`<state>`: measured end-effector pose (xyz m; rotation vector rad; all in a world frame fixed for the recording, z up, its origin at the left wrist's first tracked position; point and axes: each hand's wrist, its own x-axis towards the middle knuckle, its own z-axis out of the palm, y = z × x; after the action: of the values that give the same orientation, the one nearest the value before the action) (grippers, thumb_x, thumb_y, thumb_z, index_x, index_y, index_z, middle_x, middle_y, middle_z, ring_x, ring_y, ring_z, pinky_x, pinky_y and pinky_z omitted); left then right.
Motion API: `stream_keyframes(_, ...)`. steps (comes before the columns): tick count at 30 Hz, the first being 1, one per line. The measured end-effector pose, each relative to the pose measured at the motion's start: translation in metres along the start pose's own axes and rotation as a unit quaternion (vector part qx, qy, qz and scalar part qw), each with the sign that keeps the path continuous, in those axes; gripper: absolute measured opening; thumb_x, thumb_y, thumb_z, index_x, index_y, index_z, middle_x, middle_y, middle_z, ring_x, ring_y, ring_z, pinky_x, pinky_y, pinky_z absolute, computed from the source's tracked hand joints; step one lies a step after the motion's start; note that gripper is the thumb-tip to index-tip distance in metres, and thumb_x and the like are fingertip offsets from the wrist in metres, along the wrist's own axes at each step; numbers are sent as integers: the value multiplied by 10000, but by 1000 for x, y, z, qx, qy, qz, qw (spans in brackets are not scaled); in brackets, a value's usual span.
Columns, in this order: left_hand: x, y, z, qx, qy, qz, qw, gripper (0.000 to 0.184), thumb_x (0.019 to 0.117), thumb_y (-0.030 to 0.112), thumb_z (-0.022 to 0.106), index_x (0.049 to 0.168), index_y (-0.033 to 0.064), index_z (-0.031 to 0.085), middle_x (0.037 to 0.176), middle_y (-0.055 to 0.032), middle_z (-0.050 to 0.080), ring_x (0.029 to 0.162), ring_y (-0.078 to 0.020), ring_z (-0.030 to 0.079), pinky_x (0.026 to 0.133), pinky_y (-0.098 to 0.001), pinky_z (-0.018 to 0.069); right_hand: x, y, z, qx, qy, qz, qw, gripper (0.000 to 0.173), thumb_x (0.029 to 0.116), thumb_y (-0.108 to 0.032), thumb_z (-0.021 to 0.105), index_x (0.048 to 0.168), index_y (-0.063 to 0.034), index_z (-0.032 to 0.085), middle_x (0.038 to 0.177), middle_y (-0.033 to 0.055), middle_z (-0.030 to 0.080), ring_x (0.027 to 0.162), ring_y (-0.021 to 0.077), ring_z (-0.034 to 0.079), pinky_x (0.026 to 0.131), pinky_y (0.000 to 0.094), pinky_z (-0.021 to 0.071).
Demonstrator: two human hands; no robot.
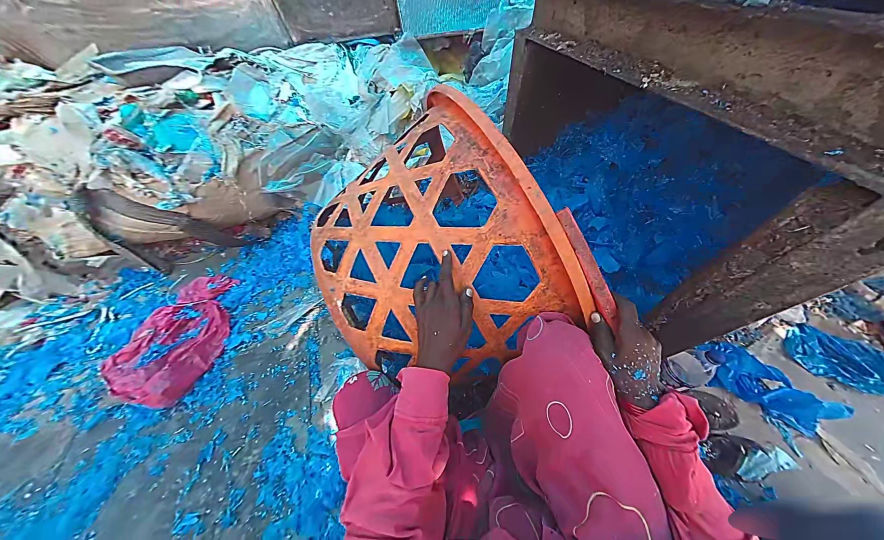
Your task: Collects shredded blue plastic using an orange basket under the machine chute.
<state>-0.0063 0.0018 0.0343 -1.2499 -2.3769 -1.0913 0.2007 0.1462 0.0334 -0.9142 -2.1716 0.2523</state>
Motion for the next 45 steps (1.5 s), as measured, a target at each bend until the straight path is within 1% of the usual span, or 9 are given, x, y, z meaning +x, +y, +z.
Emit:
stream_keyframes(7,1,4,-10,8,-59,1,998,673,1047,218,476,1597,-54,201,1239,-261,676,1174,-427,637,1175,-605,257,-1,-1,-2,-17,-11,17,1000,456,969,-182,533,1300,126,589,946,300,722,786,494,715,653,611,547)
stream_keyframes(14,8,6,-25,30,-169,-2,985,715,1075,228,471,1629,-3,82,1343,-243,623,1174,-408,617,1110,-543,350,-1,1,-2,-50,-13,2,999,472,969,-190,526,1302,142,570,954,323,710,772,511,706,641,615,540)
stream_keyframes(15,9,6,-27,29,-174,0,984,715,1075,224,475,1628,-6,84,1288,-245,648,1160,-408,619,1102,-539,356,-1,-3,-4,-52,-23,10,998,469,976,-174,527,1314,150,555,974,340,702,798,531,700,665,633,533)
stream_keyframes(17,9,5,-28,28,-168,13,985,714,1066,215,496,1619,-27,115,1109,-228,695,1083,-398,634,1063,-537,388,1,-10,-7,-55,-38,27,997,466,978,-147,522,1329,160,533,997,371,686,838,564,687,697,664,515)
stream_keyframes(19,9,5,-29,27,-168,16,985,720,1059,211,512,1618,-28,125,1072,-208,700,1070,-380,634,1041,-522,405,1,-13,-9,-54,-41,31,997,472,982,-140,514,1336,172,519,1022,392,673,861,585,675,712,678,503)
stream_keyframes(24,10,8,-31,33,-175,12,984,755,1044,207,549,1623,-10,117,1072,-188,696,1066,-353,632,1041,-501,411,1,-13,-10,-58,-52,28,997,496,998,-170,491,1361,167,500,1093,406,656,919,592,667,758,678,501)
stream_keyframes(33,8,7,-29,38,-177,17,983,757,1039,214,558,1622,-10,131,1094,-193,679,1059,-346,630,1031,-494,414,1,-13,-8,-68,-40,30,996,485,993,-173,491,1342,164,513,1067,417,651,872,598,664,729,684,496)
stream_keyframes(36,8,6,-29,44,-180,19,982,754,1040,218,556,1624,-3,134,1115,-189,676,1074,-336,618,1039,-481,404,2,-19,-10,-66,-59,55,995,497,1010,-177,481,1367,169,488,1123,437,628,954,615,648,801,703,481)
stream_keyframes(45,5,6,-24,52,-150,29,987,733,1038,214,553,1613,-26,167,1094,-192,676,1050,-343,624,1040,-502,406,5,-17,-9,-64,-57,50,995,499,995,-171,495,1355,174,497,1068,419,651,891,605,659,745,689,488)
